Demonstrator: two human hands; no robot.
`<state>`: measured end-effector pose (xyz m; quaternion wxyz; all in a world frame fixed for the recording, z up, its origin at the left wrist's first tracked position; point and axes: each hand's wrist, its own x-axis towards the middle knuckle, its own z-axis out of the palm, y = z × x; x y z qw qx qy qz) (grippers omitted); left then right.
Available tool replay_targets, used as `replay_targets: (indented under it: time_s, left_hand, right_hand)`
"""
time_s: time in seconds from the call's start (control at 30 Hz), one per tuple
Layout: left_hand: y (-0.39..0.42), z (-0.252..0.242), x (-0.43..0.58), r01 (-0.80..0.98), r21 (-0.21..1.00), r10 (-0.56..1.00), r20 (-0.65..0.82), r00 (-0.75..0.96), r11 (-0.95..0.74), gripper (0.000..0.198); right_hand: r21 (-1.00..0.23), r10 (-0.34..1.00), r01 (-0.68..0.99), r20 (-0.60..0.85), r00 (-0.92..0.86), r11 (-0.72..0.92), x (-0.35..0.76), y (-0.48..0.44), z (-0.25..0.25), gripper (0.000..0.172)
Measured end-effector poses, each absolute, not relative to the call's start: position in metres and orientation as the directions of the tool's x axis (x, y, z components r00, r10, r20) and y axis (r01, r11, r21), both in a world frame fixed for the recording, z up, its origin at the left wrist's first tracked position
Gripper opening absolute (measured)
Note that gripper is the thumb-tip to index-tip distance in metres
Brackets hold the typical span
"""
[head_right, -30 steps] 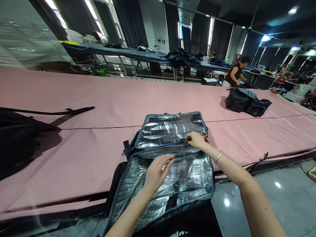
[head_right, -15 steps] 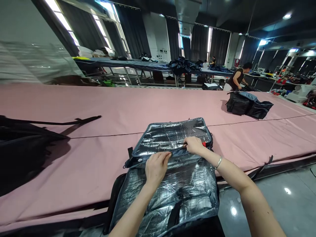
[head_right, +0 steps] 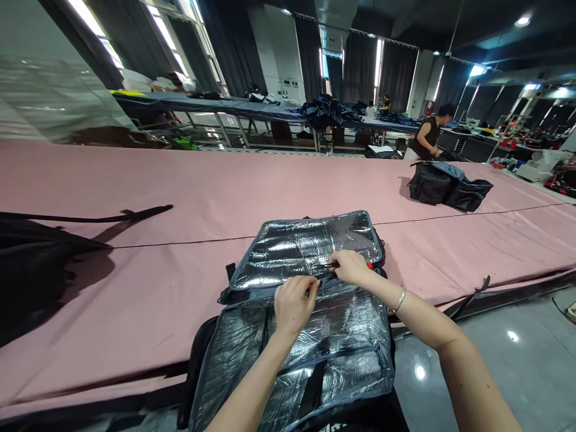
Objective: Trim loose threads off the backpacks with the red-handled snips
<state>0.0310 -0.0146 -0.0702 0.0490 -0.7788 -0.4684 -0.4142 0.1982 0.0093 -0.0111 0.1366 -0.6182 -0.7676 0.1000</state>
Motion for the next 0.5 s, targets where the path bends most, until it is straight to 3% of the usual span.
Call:
replay_targets:
  time_s: [0.1, 0.2, 0.33, 0.5]
  left_hand:
    - [-0.014, -0.072, 0.031, 0.773, 0.325, 0.708, 0.673, 0.215, -0.545, 0.015]
    - [-0.013, -0.073, 0.031, 0.772, 0.341, 0.720, 0.662, 0.208, -0.536, 0.015]
    - [-0.014, -0.072, 0.032, 0.768, 0.353, 0.724, 0.660, 0.201, -0.534, 0.016]
    - [-0.015, -0.072, 0.032, 0.773, 0.349, 0.722, 0.664, 0.195, -0.529, 0.015]
  right_hand:
    - [-0.308, 0.939, 0.901, 0.255, -0.231, 0.305, 0.208, 0.004, -0.015, 0.019]
    - [-0.154, 0.815, 0.871, 0.459, -0.355, 0.466, 0.220, -0.003, -0.022, 0.012]
    - [0.071, 0.687, 0.823, 0.513, -0.515, 0.563, 0.228, -0.009, -0.031, 0.015]
    - [0.172, 0.625, 0.788, 0.520, -0.582, 0.591, 0.218, -0.007, -0.036, 0.018]
